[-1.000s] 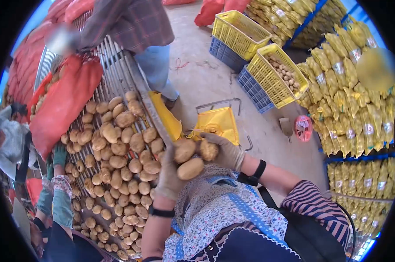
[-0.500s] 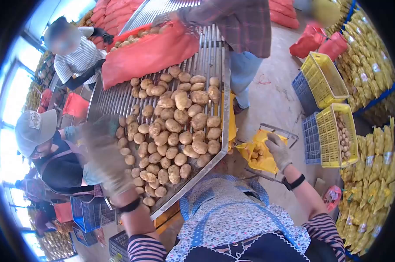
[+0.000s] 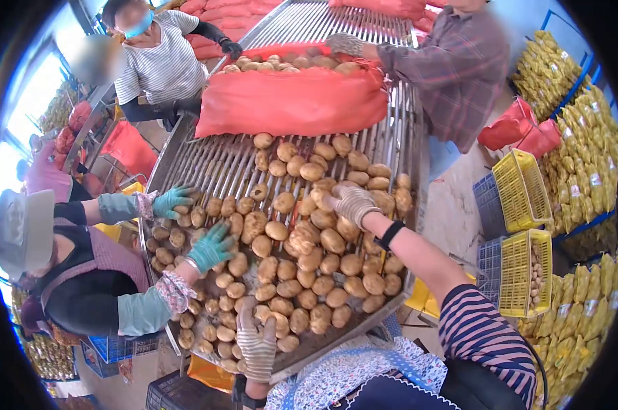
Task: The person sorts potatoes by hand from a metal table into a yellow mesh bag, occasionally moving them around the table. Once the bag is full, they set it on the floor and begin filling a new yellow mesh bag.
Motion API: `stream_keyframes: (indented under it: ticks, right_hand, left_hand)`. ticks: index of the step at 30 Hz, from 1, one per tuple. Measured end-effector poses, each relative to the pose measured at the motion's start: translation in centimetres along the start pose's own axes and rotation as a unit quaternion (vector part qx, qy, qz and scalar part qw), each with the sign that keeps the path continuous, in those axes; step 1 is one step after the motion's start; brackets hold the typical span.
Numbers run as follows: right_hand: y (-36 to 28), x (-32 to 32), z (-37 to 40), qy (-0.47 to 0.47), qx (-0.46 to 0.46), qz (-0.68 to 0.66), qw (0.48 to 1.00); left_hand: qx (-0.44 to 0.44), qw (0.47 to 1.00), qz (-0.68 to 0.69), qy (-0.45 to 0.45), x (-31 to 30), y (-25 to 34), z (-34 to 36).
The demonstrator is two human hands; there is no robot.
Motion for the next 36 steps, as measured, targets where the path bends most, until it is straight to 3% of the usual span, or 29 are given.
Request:
stream_keyframes:
  ticks: [2, 3, 4, 6, 7, 9, 12, 17, 18, 22, 24, 25, 26, 28, 30, 32, 35, 36]
  right_hand:
    - [-5.2, -0.6, -0.6, -0.082, -0.009, -0.001, 0.997]
    - [-6.6, -0.3, -2.2, -0.004, -0.055, 0.018, 0.998]
    - [-7.8, -0.2, -3.8, 0.077, -0.104, 0.038, 0.991]
    - [-8.6, 1.5, -7.7, 0.107, -0.142, 0.113, 0.978]
    - [-8.0, 3.4, -10.2, 0.046, -0.123, 0.155, 0.979]
    - [-8.5, 4.5, -12.5, -0.077, -0.117, 0.25, 0.958]
    - [-8.3, 6.9, -14.9, -0.12, -0.146, 0.288, 0.939]
    - [-8.2, 8.0, -15.7, -0.055, -0.126, 0.311, 0.941]
    - [-7.6, 8.3, -16.0, -0.058, -0.135, 0.294, 0.944]
    - [-9.2, 5.2, -14.3, -0.12, -0.129, 0.226, 0.958]
    - [-8.7, 1.1, -11.8, 0.013, -0.124, 0.096, 0.987]
    - [-7.5, -0.5, -10.3, 0.034, -0.097, -0.003, 0.995]
    - [-6.6, -2.6, -8.3, 0.053, -0.174, -0.099, 0.978]
    - [-4.0, -7.0, -1.3, 0.034, -0.075, -0.255, 0.963]
    - [0.8, -10.2, 5.8, 0.033, -0.078, -0.29, 0.953]
    - [7.1, -11.0, 14.3, 0.034, 0.078, -0.403, 0.911]
    - [18.2, -8.7, 26.3, 0.078, 0.256, -0.397, 0.878]
    - [21.9, -7.5, 29.6, 0.088, 0.299, -0.367, 0.877]
  left_hand:
    - [-0.034, 0.999, 0.028, -0.017, 0.3, -2.1, -2.7]
    - [-0.064, 0.996, 0.05, -0.031, 0.6, -3.1, -3.8]
    - [-0.001, 0.998, 0.059, -0.015, 0.8, -1.8, -5.5]
    - [-0.006, 0.996, 0.072, -0.057, 2.5, -4.7, -7.9]
    - [0.053, 0.996, 0.034, -0.057, 2.7, -3.4, -9.6]
    - [0.038, 0.995, 0.068, -0.068, 3.3, -2.4, -12.1]
    - [0.044, 0.991, 0.111, -0.068, 4.3, -3.3, -14.9]
    - [-0.023, 0.968, 0.229, -0.097, 7.2, -5.7, -16.2]
    - [-0.032, 0.956, 0.279, -0.082, 7.4, -5.4, -16.0]
    - [-0.045, 0.965, 0.23, -0.116, 6.6, -5.9, -14.7]
    - [-0.064, 0.972, 0.209, -0.081, 4.5, -5.3, -13.4]
    - [-0.007, 0.97, 0.229, -0.08, 3.7, -5.1, -12.8]
    - [-0.059, 0.968, 0.235, -0.067, 3.2, -6.4, -11.4]
    - [-0.063, 0.978, 0.195, -0.045, 1.9, -7.5, -9.2]
    - [-0.143, 0.971, 0.188, -0.021, 1.0, -9.7, -6.2]
    - [-0.107, 0.979, 0.173, -0.015, 0.7, -10.0, -3.5]
    - [-0.127, 0.974, 0.187, -0.004, 1.4, -11.0, 0.2]
    - [-0.151, 0.972, 0.179, -0.028, 2.0, -7.1, 1.1]
Point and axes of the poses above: each hand's wrist, its own z-axis away from the middle knuckle, its own x-axis out of the palm, y = z × x, the point moved 7 cm from there along -z, towards the middle knuckle, and after that the axes turned 5 degrees about y, right-handed, at the moved point
